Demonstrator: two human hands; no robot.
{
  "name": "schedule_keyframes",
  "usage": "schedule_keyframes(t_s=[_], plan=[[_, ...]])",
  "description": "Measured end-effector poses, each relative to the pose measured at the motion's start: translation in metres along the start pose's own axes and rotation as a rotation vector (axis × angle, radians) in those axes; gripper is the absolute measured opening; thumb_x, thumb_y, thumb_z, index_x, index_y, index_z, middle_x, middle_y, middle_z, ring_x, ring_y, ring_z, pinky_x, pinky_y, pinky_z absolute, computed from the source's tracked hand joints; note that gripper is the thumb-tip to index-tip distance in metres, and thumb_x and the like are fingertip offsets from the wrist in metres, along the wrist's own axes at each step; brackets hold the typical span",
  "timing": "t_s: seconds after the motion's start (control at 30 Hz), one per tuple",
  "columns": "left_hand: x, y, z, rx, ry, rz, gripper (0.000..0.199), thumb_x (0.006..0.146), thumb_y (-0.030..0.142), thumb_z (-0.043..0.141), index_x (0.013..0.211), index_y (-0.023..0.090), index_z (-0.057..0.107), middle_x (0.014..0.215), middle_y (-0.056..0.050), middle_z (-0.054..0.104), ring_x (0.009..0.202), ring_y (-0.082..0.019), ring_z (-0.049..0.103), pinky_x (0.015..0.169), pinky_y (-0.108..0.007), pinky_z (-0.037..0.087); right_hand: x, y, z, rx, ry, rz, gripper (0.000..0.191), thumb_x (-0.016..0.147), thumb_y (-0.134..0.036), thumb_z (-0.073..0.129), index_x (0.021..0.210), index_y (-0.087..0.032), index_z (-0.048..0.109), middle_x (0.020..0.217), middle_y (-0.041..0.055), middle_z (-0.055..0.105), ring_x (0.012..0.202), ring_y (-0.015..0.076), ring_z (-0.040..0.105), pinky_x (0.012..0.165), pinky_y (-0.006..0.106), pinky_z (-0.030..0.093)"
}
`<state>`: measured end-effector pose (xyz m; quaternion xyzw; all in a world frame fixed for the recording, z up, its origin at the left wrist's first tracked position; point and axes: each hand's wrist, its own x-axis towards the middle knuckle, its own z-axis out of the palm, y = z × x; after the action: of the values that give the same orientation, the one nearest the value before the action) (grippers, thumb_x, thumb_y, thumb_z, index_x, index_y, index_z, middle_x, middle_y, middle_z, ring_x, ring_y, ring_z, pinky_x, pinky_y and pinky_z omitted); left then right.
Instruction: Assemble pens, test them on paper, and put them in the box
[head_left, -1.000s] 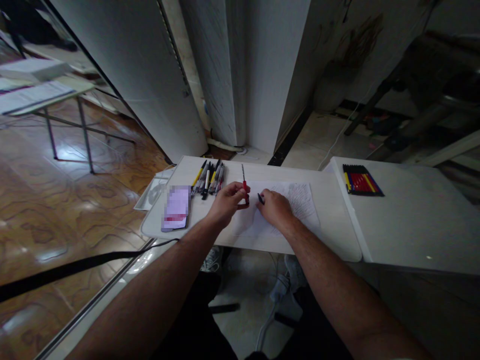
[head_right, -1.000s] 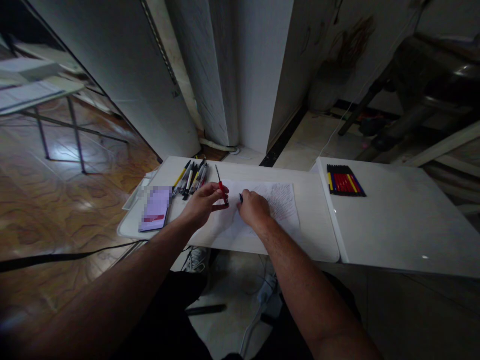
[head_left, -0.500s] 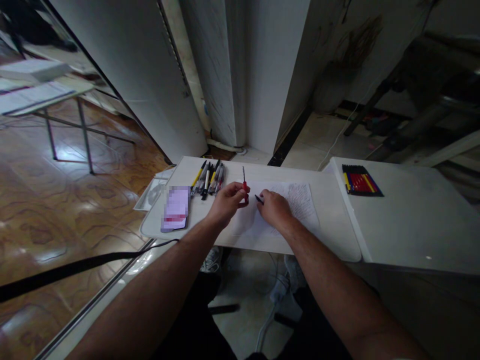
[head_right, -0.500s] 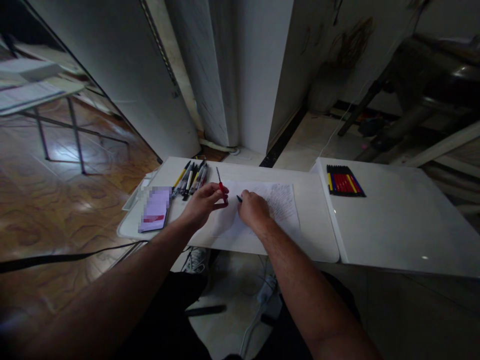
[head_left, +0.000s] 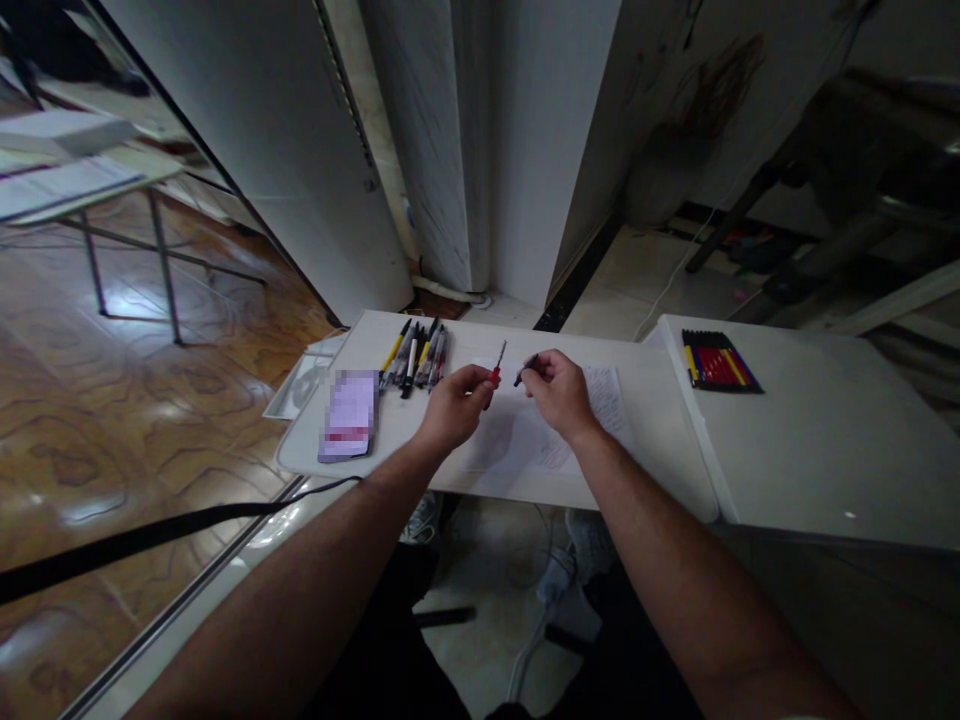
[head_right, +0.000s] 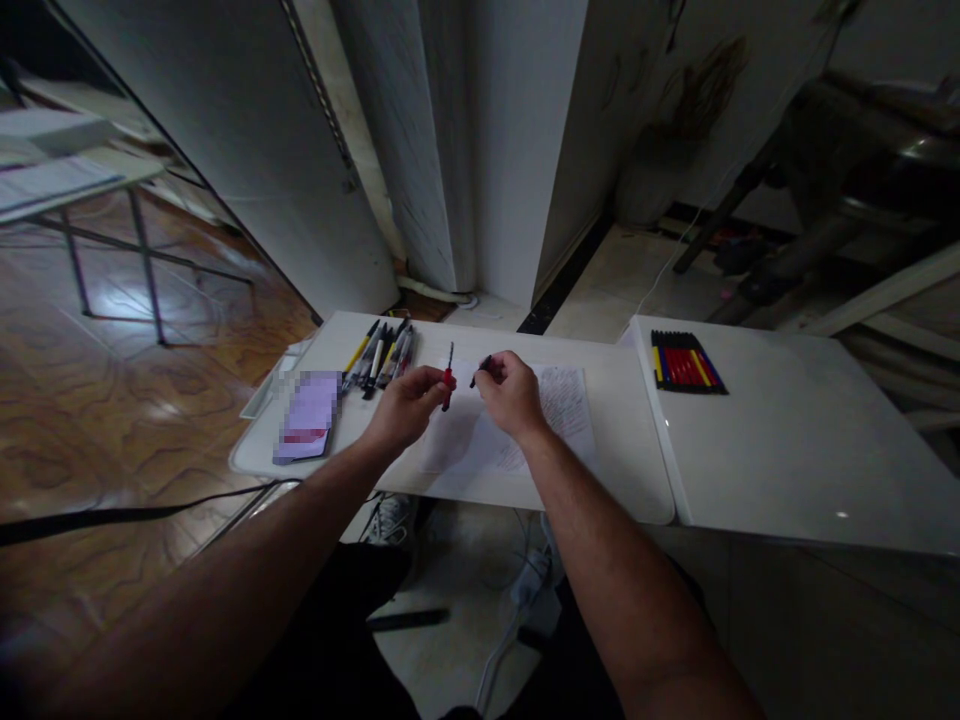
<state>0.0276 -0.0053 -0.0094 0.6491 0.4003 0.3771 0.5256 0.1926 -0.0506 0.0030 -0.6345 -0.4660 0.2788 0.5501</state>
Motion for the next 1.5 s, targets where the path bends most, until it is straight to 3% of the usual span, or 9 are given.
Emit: schedule_keyframes(t_s=[0.3,0.63,1.5], plan=[[-0.003,0.005,-0.001,0.169,-0.018,0.037,0.015,0.081,0.031,0.062,0.085,0.02,0.069,0.072,-0.001,0.066,0.068,-0.016,0.057,0.065,-0.026,0.042,-0.004,-0.014,-0.001,0.231,-0.027,0.017,0.018,0.073,-0.028,0.064,0.088,-0.019,0.06,0.068,-0.0031,0.064,0.05,0.0085,0.054,0.048,0.02,0.044],[-0.006,0.014,-0.001,0.191,-0.038,0.025,0.014,0.078,0.03,0.065,0.084,0.021,0.072,0.067,0.0,0.065,0.065,-0.016,0.056,0.066,-0.027,0.042,-0.003,-0.01,0.001,0.222,-0.04,-0.009,0.016,0.072,-0.028,0.065,0.084,-0.019,0.059,0.068,-0.0029,0.065,0.053,0.0096,0.057,0.051,0.022,0.046],[-0.005,0.009,0.0,0.285,-0.074,0.036,0.019,0.081,0.031,0.059,0.089,0.017,0.07,0.072,-0.001,0.066,0.067,-0.015,0.058,0.064,-0.026,0.044,-0.004,-0.012,0.0,0.259,-0.051,0.009,0.016,0.07,-0.026,0.067,0.081,-0.018,0.059,0.063,-0.0038,0.062,0.051,0.009,0.055,0.049,0.021,0.044]])
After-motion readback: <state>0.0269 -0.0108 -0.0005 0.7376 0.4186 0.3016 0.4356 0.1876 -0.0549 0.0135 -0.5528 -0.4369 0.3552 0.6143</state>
